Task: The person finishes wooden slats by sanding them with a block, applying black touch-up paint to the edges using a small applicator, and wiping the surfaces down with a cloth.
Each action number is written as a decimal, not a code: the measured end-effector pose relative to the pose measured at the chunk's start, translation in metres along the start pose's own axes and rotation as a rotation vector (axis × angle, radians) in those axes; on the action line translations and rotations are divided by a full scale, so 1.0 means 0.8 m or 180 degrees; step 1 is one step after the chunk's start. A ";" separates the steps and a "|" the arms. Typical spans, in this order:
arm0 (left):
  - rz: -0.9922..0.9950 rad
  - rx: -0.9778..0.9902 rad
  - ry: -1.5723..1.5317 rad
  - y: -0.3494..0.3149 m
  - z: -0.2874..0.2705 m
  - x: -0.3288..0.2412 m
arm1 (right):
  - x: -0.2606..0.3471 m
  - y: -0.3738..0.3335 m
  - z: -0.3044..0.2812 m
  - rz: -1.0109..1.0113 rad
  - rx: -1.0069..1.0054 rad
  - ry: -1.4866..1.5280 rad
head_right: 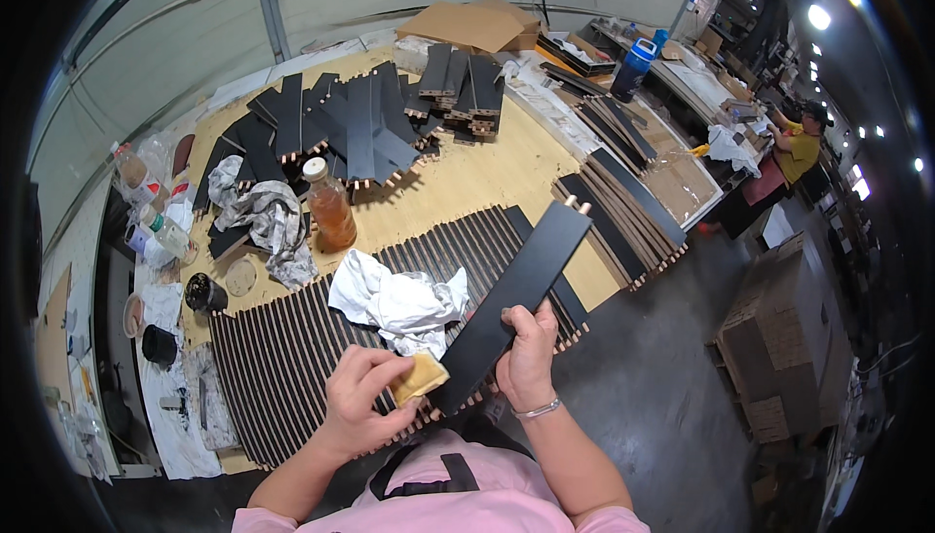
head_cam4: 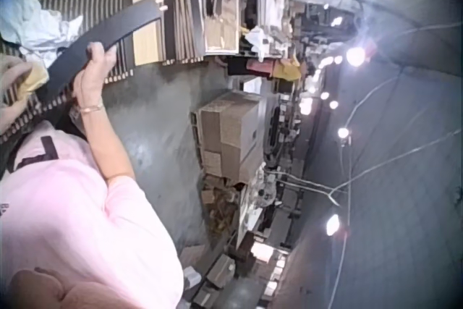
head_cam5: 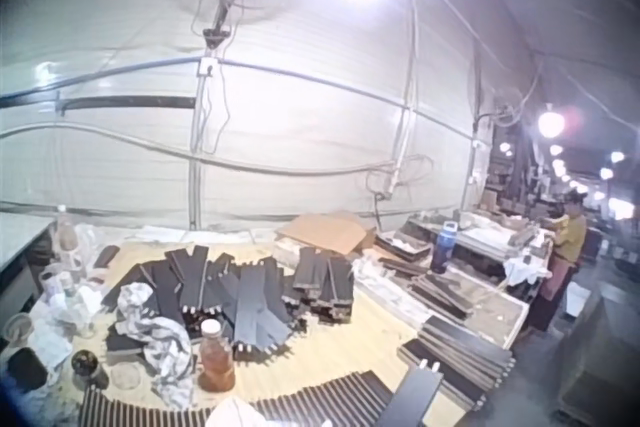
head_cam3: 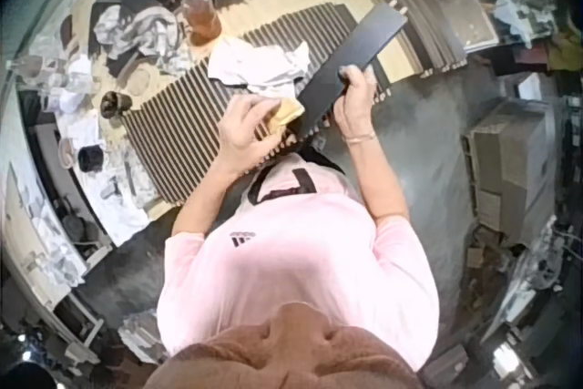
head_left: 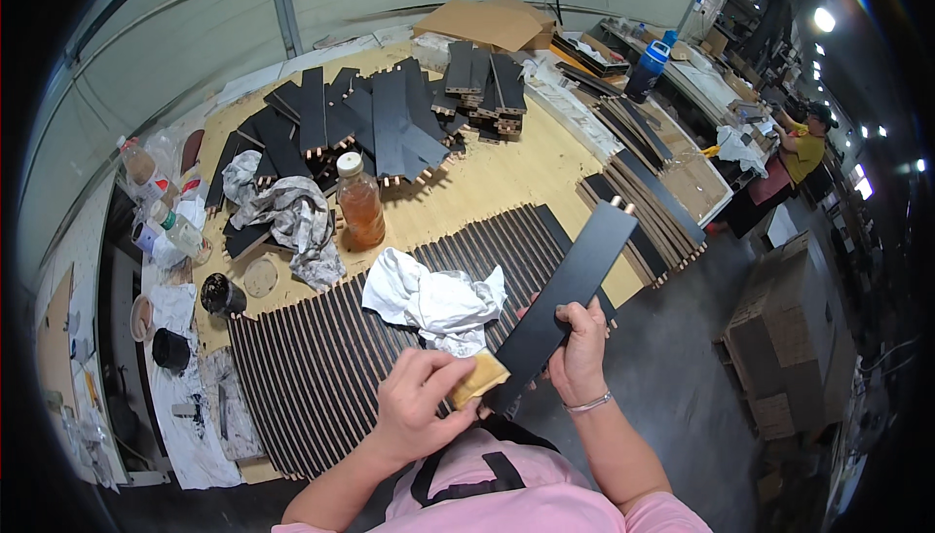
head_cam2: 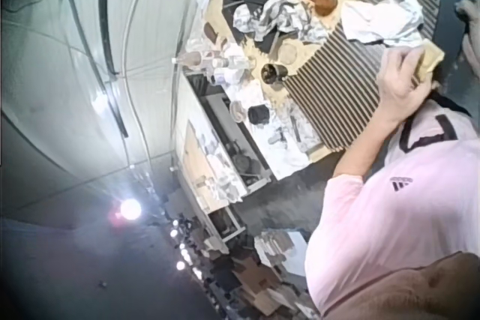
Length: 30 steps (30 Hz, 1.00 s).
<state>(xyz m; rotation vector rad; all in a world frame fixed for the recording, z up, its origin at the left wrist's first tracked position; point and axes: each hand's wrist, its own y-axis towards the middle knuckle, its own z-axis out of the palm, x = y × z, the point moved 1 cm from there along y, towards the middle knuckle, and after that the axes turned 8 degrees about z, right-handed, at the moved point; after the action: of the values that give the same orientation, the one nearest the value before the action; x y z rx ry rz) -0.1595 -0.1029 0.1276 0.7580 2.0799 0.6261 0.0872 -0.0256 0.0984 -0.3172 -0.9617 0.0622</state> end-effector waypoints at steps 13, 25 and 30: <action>-0.0028 0.1040 0.0599 -0.028 -0.003 -0.019 | 0.003 0.001 -0.001 -0.0794 -0.0176 0.0056; -0.0086 0.1266 0.0345 -0.041 -0.011 -0.022 | 0.018 -0.006 -0.007 -0.0473 -0.0175 0.0212; -0.0558 0.0543 -0.0187 -0.031 -0.033 -0.018 | 0.007 -0.005 -0.021 0.0449 0.0192 -0.0082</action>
<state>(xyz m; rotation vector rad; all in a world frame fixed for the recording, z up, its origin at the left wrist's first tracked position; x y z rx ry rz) -0.1820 -0.1348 0.1331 0.6708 2.1360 0.3294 0.1034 -0.0327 0.0951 -0.3291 -0.9600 0.2241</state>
